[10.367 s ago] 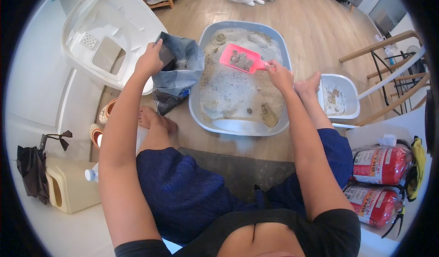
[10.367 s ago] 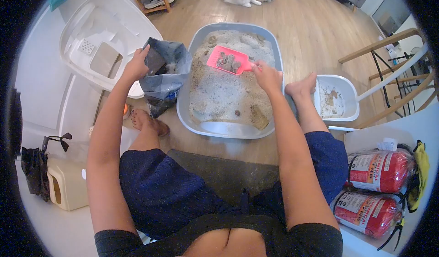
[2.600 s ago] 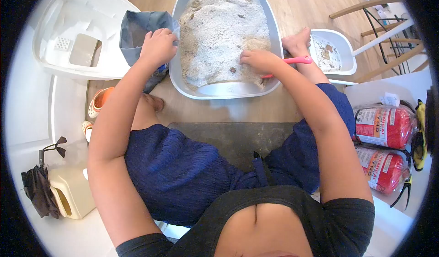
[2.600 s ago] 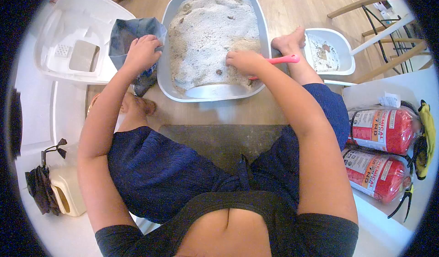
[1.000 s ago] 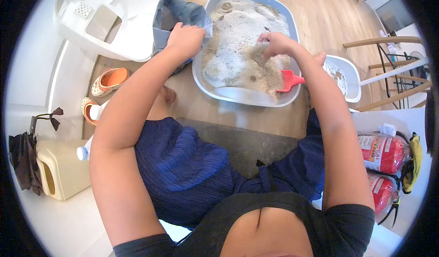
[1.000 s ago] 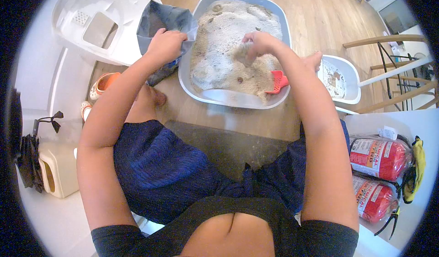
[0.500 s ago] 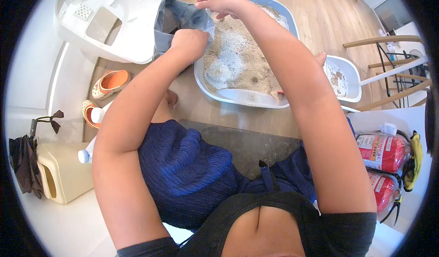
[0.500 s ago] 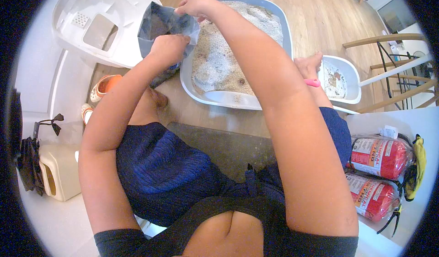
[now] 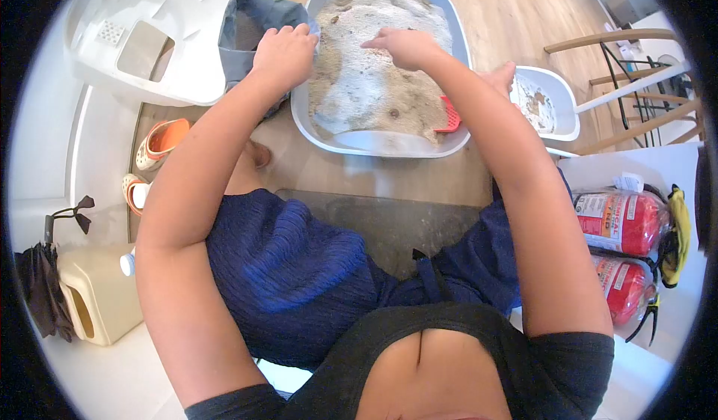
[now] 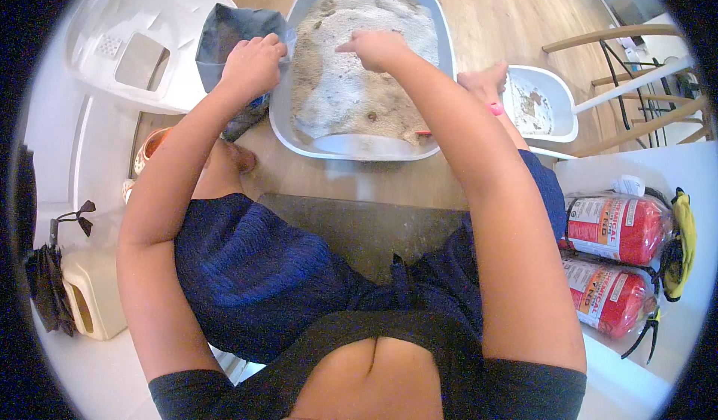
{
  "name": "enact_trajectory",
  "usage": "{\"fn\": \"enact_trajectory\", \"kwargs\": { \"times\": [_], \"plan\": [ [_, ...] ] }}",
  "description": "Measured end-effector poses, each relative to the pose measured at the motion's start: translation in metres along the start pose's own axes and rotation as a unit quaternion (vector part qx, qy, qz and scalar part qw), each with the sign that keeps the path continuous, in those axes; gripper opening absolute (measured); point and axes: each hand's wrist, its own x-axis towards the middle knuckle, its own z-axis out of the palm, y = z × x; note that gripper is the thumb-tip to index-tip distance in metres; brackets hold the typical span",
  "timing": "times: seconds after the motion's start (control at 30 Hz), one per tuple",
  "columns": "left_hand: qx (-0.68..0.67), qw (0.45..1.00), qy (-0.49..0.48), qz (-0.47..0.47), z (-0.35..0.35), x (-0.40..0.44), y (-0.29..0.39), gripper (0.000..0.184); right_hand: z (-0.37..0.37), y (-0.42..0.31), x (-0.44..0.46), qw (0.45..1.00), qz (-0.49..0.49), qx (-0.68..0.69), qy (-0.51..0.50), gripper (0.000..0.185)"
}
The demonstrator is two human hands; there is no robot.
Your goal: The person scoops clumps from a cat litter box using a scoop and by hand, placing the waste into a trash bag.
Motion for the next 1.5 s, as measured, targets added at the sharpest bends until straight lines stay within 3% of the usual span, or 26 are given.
{"fn": "enact_trajectory", "kwargs": {
  "times": [0.03,0.07,0.13,0.17,0.23,0.27,0.33,0.37,0.43,0.47,0.53,0.63,0.73,0.8,0.83,0.9,0.93,1.0,1.23,1.3,1.43,1.5],
  "plan": [
    [0.0,1.0,0.001,0.003,0.0,0.002,0.002,0.022,0.005,0.005,-0.005,0.996,-0.067,0.038,0.034,0.024],
    [-0.002,1.0,0.014,0.011,0.0,0.003,0.003,0.022,0.009,0.011,-0.004,0.997,-0.064,0.037,0.035,0.024],
    [-0.005,0.999,0.027,0.02,0.0,0.007,0.005,0.021,0.002,0.011,0.0,0.995,0.019,-0.042,-0.093,0.031],
    [-0.011,0.999,0.03,0.023,0.0,0.009,0.007,0.021,0.0,0.012,-0.001,0.995,0.021,-0.042,-0.093,0.031],
    [-0.019,0.999,0.032,0.031,-0.002,0.013,0.011,0.02,-0.004,0.016,-0.005,0.973,0.047,0.017,-0.224,0.036],
    [-0.019,0.999,0.035,0.036,-0.003,0.015,0.012,0.019,0.005,0.022,-0.016,0.973,0.051,0.017,-0.225,0.036],
    [-0.024,0.998,0.038,0.044,-0.003,0.016,0.016,0.018,0.031,0.039,-0.045,0.988,-0.144,0.028,-0.041,0.041],
    [-0.024,0.998,0.044,0.05,-0.002,0.017,0.018,0.017,0.029,0.047,-0.052,0.989,-0.142,0.027,-0.043,0.041],
    [-0.028,0.997,0.049,0.054,0.0,0.017,0.019,0.017,-0.007,0.039,-0.073,0.956,0.053,-0.109,-0.268,0.05],
    [-0.028,0.997,0.044,0.052,0.002,0.018,0.02,0.017,-0.013,0.039,-0.084,0.943,0.093,-0.122,-0.296,0.048],
    [-0.031,0.997,0.041,0.05,0.005,0.018,0.021,0.017,-0.011,0.052,-0.101,0.926,0.136,-0.137,-0.324,0.046],
    [-0.045,0.997,0.04,0.051,0.005,0.017,0.021,0.018,-0.015,0.053,-0.117,0.922,0.239,-0.155,-0.263,0.038],
    [-0.049,0.997,0.027,0.045,0.002,0.018,0.02,0.018,-0.035,0.047,-0.114,0.901,0.157,-0.241,-0.324,0.03],
    [-0.045,0.998,0.029,0.034,0.002,0.02,0.023,0.018,-0.024,0.056,-0.104,0.955,0.106,-0.109,-0.254,0.026],
    [-0.046,0.998,0.028,0.036,0.001,0.019,0.024,0.018,-0.029,0.047,-0.1,0.955,0.108,-0.108,-0.256,0.026],
    [-0.064,0.996,0.029,0.049,0.0,0.019,0.024,0.018,-0.041,0.027,-0.084,0.917,0.001,-0.291,-0.273,0.022],
    [-0.065,0.996,0.03,0.05,0.0,0.019,0.023,0.018,-0.048,0.017,-0.079,0.917,0.002,-0.291,-0.274,0.022],
    [-0.058,0.996,0.03,0.054,0.001,0.018,0.023,0.018,-0.056,0.001,-0.075,0.86,-0.095,-0.417,-0.28,0.019],
    [-0.074,0.996,0.034,0.037,0.006,0.013,0.013,0.02,-0.063,-0.005,-0.063,0.865,-0.073,-0.42,-0.266,0.019],
    [-0.071,0.996,0.031,0.038,0.008,0.012,0.01,0.02,-0.069,0.001,-0.059,0.937,0.021,-0.29,-0.193,0.019],
    [-0.068,0.997,0.01,0.023,0.007,0.01,0.01,0.019,-0.077,-0.011,-0.057,0.902,0.009,-0.338,-0.27,0.019],
    [-0.066,0.997,0.012,0.024,0.006,0.01,0.011,0.019,-0.056,-0.012,-0.054,0.868,-0.077,-0.398,-0.287,0.019]
  ]
}}
